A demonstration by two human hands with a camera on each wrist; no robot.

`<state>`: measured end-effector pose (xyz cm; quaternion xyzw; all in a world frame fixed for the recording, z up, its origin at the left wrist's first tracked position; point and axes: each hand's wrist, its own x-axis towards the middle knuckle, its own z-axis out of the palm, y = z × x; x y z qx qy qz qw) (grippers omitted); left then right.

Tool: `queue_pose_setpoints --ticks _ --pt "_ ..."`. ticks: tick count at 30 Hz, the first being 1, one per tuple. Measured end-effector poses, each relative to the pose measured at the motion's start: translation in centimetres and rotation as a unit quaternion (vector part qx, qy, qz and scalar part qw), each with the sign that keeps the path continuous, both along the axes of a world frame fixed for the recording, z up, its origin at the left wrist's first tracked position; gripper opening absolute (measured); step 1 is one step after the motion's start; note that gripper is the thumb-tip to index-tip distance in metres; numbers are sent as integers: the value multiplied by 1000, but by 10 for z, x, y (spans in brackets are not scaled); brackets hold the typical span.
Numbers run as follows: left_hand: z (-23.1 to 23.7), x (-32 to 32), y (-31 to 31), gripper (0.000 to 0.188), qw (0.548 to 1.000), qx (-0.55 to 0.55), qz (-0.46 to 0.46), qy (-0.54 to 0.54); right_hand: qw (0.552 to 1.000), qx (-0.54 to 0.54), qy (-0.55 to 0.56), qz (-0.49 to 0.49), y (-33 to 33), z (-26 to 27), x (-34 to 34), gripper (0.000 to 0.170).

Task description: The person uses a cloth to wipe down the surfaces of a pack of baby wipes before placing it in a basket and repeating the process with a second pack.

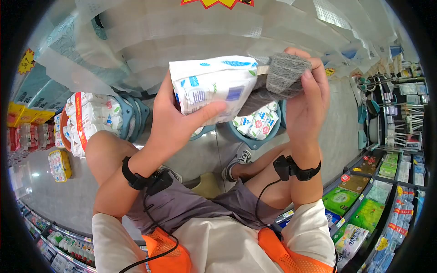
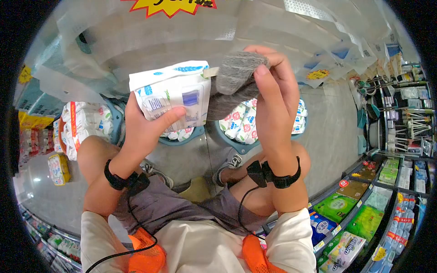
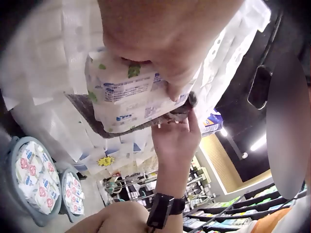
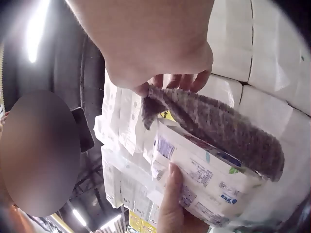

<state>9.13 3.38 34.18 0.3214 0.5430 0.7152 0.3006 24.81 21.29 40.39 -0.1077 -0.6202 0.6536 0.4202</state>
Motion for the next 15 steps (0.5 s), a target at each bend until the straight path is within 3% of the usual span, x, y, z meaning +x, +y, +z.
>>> queue_pose_setpoints --ticks 3,8,11,15 --pt "-2 -5 3 67 1000 -11 16 -13 998 -36 -46 23 3 -8 2 19" --pt "-1 -7 8 63 996 -36 19 -83 984 60 -163 -45 -21 0 -11 27" --pt "-4 -8 9 63 995 -46 14 -83 973 144 -154 -97 -18 -6 -11 24" --pt "-11 -6 9 64 996 -58 3 -64 908 364 -109 -175 -10 -12 -13 24"
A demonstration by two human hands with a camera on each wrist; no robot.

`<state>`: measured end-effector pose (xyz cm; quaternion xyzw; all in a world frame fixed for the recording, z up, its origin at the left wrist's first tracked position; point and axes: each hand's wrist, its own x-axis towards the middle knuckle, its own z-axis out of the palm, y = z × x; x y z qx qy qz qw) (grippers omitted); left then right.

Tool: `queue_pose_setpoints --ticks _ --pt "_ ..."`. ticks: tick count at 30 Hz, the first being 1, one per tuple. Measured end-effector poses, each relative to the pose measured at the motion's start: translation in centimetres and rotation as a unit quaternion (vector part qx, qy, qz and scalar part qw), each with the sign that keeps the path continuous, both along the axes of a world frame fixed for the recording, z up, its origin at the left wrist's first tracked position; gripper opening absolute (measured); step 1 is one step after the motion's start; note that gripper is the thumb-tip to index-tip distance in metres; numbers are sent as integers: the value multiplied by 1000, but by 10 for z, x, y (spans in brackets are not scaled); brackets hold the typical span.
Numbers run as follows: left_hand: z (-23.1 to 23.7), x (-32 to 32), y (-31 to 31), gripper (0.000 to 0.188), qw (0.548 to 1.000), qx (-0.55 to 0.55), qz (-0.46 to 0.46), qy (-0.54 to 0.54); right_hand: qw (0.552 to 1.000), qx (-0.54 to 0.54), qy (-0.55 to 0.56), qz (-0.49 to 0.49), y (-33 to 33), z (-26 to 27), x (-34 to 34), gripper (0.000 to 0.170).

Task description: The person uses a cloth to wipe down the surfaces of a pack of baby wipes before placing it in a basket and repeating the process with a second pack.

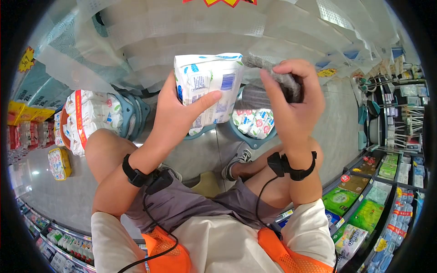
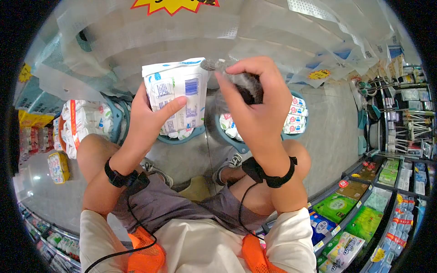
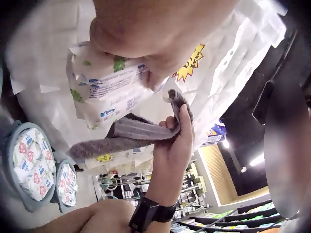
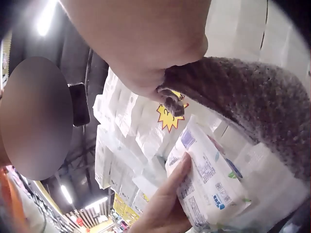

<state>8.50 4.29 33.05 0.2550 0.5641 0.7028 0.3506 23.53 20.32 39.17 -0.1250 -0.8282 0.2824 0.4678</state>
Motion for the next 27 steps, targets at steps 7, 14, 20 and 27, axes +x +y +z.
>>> queue_pose_setpoints --ticks 7,14,20,27 --pt "-1 8 0 64 1000 15 -9 24 992 109 -55 22 -8 -12 -9 29" --pt "-11 14 -1 62 991 18 30 132 991 82 -96 46 -26 -15 -10 28" --pt "-11 16 -1 61 986 16 36 162 989 90 -113 41 -25 -11 -9 28" --pt "-11 13 1 65 988 13 46 149 988 105 -116 21 -8 -7 -6 26"
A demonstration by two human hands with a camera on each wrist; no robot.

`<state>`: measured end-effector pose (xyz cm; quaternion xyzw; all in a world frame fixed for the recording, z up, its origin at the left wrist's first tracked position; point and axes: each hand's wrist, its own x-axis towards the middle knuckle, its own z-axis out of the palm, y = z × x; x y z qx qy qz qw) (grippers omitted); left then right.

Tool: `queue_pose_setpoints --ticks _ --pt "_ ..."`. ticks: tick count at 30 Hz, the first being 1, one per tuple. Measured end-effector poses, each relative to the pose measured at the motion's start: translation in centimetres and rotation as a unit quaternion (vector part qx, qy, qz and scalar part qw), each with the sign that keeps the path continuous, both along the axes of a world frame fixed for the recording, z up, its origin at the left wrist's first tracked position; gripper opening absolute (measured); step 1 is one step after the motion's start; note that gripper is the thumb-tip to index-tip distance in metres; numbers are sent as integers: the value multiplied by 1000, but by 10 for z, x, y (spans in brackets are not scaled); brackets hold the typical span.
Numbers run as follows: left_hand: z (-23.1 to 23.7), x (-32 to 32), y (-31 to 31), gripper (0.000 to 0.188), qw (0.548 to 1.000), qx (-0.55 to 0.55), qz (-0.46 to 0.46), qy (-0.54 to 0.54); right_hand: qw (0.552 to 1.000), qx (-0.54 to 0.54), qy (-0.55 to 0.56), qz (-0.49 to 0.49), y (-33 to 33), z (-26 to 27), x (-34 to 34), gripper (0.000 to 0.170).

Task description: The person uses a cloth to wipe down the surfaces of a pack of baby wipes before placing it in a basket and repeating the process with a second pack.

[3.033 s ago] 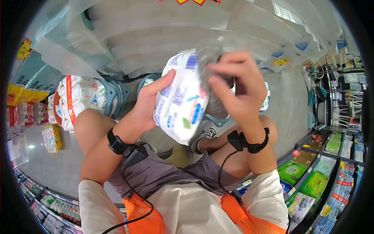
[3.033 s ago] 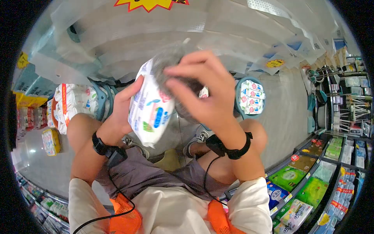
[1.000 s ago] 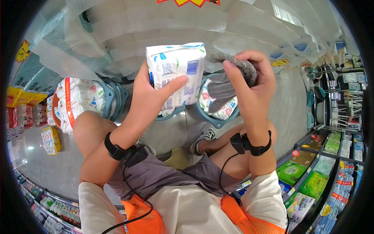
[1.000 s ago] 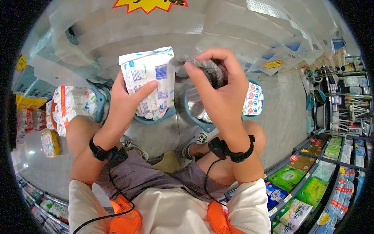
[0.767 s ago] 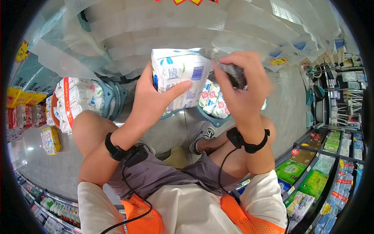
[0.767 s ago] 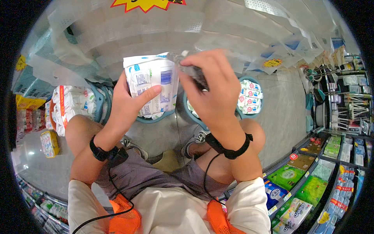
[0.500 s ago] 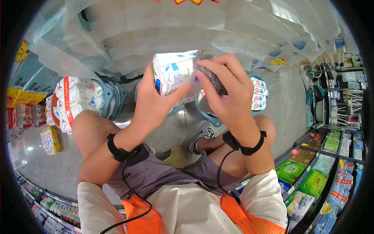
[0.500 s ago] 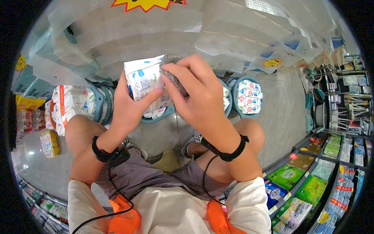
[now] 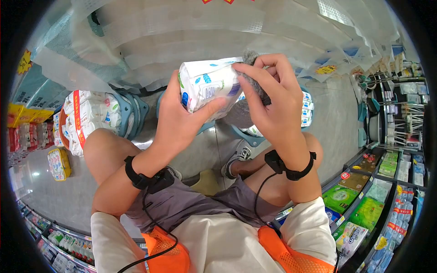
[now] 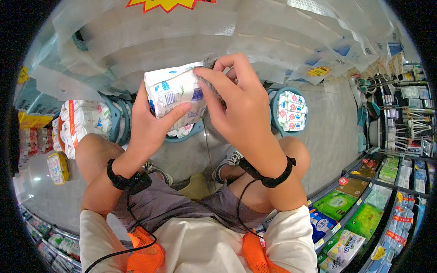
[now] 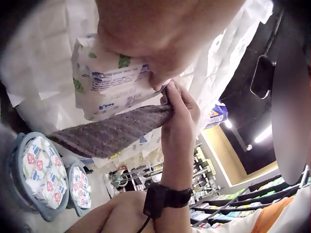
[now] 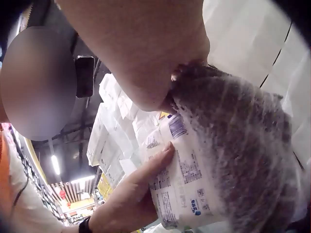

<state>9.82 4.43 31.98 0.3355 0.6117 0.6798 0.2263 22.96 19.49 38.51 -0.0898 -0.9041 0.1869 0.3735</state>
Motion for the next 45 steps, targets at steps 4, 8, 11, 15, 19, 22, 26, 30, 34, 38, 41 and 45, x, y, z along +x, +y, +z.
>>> queue_pose_setpoints --ticks 4,8,11,15,19,22,26,30,34,38,41,45 --pt "-1 -1 -1 65 1000 -4 -13 21 1000 -12 7 -10 0 -3 0 25" --pt "1 0 -1 63 1000 -4 -24 -1 1000 2 17 -11 1 -1 1 24" --pt "3 -1 -3 66 998 -31 -45 -11 1000 5 23 1 -2 -2 -1 27" --pt "-1 1 -2 62 997 -44 -42 36 998 26 38 43 -13 -8 -4 31" --pt "-2 8 -4 59 997 -57 -29 53 995 36 43 82 -26 -9 -5 30" --pt "5 8 -4 59 994 -81 -36 71 995 70 31 70 -17 -6 -3 31" --pt "2 7 -1 60 998 -41 -34 30 997 72 15 1 8 -7 3 33" --pt "-3 5 -1 61 998 -40 -46 20 998 51 7 22 10 -7 3 30" --pt "-2 6 -3 61 996 -64 -53 24 997 69 6 34 -2 -10 1 29" --pt "3 7 -4 59 995 -84 -52 26 995 74 20 66 -8 -10 0 32" --pt "1 7 -4 58 993 -86 -61 43 993 57 27 99 -17 -7 -1 33" --pt "-10 8 -2 60 991 -62 -68 102 989 -22 17 144 -22 2 1 32"
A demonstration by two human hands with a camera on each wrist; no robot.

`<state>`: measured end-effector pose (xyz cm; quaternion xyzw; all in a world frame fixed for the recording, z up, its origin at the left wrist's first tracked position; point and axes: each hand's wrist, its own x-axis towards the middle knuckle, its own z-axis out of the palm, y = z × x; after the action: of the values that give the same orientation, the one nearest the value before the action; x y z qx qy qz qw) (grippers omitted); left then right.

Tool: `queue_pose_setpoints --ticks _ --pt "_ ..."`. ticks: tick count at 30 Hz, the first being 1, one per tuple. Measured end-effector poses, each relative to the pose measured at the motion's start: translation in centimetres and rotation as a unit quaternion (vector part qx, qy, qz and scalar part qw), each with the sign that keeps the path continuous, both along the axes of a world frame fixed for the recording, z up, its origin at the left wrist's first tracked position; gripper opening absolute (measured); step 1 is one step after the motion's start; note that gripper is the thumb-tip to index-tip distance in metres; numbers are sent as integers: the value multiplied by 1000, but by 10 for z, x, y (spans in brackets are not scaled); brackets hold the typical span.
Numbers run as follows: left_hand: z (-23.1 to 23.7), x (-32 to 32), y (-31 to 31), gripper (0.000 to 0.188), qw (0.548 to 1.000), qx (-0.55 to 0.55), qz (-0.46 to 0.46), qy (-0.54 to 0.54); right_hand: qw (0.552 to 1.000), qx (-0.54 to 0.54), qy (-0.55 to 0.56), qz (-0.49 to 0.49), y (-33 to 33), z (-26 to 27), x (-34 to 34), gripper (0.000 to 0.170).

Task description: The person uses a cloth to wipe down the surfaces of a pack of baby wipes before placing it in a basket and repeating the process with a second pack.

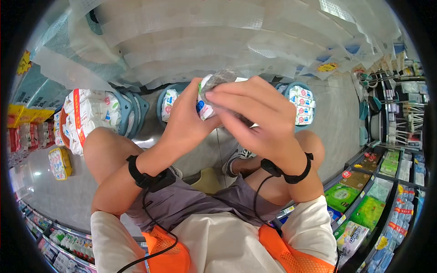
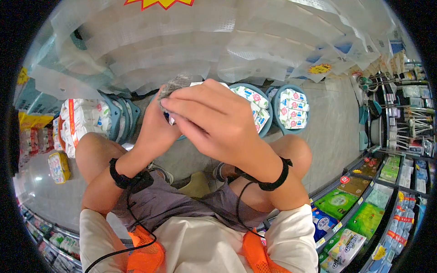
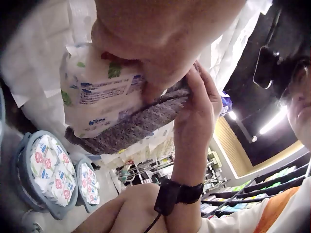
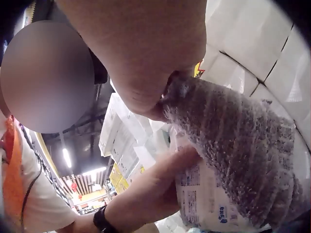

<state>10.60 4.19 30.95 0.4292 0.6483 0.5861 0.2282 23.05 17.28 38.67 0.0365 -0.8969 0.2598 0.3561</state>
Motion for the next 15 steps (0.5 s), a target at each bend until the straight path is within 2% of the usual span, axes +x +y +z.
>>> queue_pose_setpoints --ticks 2,4,7,10,13,15 --pt "1 0 -1 63 1000 -22 -1 19 998 -64 -12 14 6 12 5 30" --pt "13 1 -3 66 997 -79 2 17 989 -142 28 -22 18 12 14 28" --pt "10 0 -1 68 997 -50 28 54 960 -255 71 -90 26 23 20 26" --pt "9 -3 1 68 996 -1 35 79 981 -168 54 -75 35 20 21 25" --pt "19 -5 -2 68 993 -16 45 106 999 -35 -7 -18 19 18 13 25" --pt "17 -5 -3 68 996 -27 56 59 1000 29 -4 1 13 15 7 25"
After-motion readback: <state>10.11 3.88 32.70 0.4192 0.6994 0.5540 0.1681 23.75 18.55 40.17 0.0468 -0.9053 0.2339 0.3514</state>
